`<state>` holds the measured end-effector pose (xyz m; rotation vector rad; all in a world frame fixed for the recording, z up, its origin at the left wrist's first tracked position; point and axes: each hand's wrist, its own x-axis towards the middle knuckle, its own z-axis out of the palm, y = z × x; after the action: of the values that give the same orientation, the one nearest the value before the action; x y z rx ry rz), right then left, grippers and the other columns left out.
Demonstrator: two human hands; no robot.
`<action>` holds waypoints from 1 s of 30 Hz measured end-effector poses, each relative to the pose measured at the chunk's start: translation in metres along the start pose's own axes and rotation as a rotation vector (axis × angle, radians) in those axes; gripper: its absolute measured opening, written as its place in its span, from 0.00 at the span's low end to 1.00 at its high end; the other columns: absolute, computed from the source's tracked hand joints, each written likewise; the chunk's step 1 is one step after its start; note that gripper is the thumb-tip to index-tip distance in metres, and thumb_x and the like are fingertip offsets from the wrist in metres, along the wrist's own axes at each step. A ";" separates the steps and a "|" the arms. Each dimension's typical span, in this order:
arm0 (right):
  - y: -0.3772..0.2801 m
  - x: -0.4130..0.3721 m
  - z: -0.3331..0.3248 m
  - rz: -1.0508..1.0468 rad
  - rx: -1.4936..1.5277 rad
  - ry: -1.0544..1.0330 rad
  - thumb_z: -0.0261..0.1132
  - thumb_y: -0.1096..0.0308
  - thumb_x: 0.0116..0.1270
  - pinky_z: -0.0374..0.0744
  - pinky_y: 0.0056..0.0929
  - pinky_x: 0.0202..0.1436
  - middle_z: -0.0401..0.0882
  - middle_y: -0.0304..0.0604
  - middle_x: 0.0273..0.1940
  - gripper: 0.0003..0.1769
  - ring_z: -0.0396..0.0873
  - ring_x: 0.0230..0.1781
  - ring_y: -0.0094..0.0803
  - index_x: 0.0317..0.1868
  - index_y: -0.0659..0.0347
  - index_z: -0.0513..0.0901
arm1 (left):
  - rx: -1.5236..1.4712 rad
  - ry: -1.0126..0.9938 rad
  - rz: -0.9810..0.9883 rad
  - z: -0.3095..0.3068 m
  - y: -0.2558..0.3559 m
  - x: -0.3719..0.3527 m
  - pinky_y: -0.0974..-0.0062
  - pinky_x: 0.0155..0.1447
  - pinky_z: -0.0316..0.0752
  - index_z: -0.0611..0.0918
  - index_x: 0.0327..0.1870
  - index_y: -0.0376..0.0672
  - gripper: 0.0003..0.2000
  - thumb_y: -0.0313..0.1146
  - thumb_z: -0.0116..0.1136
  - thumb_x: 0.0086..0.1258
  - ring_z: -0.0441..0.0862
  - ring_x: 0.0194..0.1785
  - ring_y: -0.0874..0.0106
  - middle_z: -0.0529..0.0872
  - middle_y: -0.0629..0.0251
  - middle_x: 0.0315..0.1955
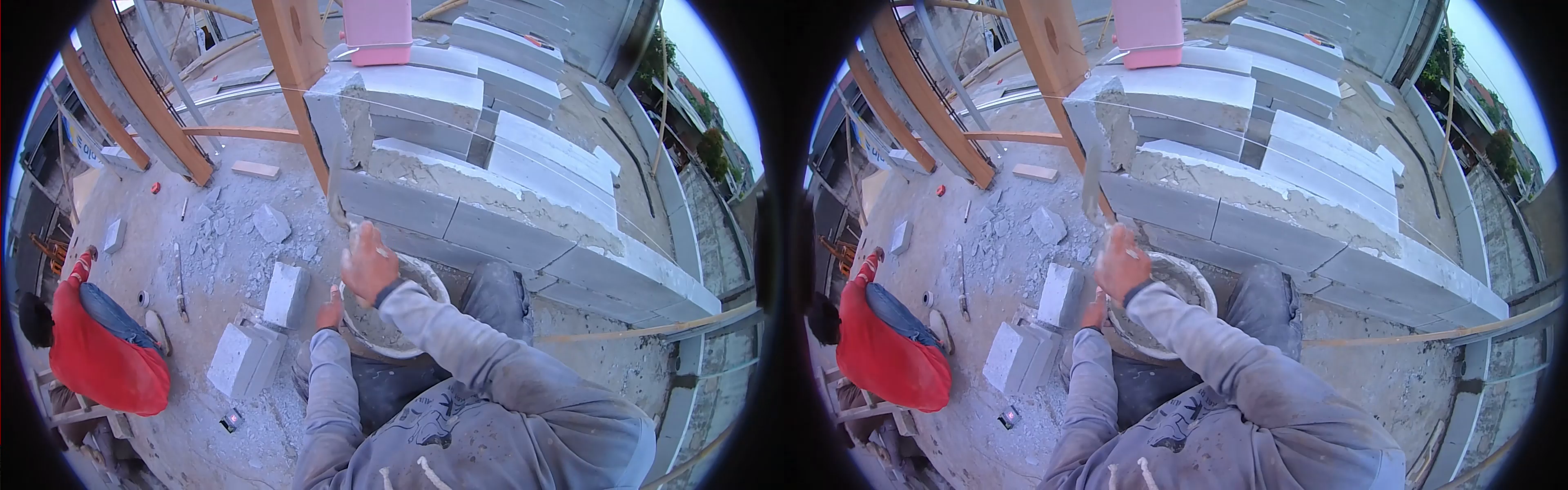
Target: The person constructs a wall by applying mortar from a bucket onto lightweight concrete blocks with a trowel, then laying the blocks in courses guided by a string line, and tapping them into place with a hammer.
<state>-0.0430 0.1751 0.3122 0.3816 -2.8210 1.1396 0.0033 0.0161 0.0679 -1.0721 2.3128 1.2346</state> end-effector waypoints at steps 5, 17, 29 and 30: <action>0.005 0.003 -0.001 0.001 0.242 0.079 0.60 0.63 0.56 0.72 0.50 0.48 0.72 0.63 0.45 0.25 0.75 0.44 0.60 0.50 0.64 0.60 | 0.040 0.031 -0.006 -0.013 0.016 -0.030 0.57 0.61 0.63 0.79 0.46 0.27 0.44 0.68 0.27 0.65 0.71 0.58 0.44 0.76 0.34 0.48; -0.064 0.046 0.041 0.031 0.410 0.210 0.57 0.64 0.57 0.68 0.45 0.60 0.59 0.70 0.58 0.36 0.68 0.55 0.62 0.62 0.70 0.52 | 0.209 0.069 0.227 0.016 -0.030 0.033 0.54 0.58 0.65 0.80 0.44 0.27 0.44 0.68 0.27 0.65 0.73 0.55 0.44 0.78 0.35 0.45; 0.014 0.008 0.005 0.472 1.446 -0.312 0.56 0.69 0.61 0.78 0.32 0.21 0.72 0.44 0.28 0.09 0.76 0.20 0.33 0.39 0.62 0.68 | 0.054 0.061 0.064 -0.017 0.025 -0.038 0.54 0.57 0.66 0.81 0.41 0.27 0.44 0.68 0.25 0.65 0.74 0.53 0.44 0.79 0.35 0.43; 0.014 0.018 0.006 0.499 1.530 -0.354 0.57 0.68 0.61 0.78 0.32 0.20 0.72 0.44 0.27 0.09 0.75 0.19 0.33 0.38 0.62 0.68 | 0.051 0.062 0.066 -0.018 0.025 -0.038 0.54 0.57 0.66 0.81 0.41 0.27 0.44 0.68 0.25 0.65 0.74 0.53 0.44 0.79 0.35 0.43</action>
<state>-0.0637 0.1766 0.3013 -0.1382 -1.5741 3.3714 0.0116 0.0283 0.1146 -1.0387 2.4308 1.1754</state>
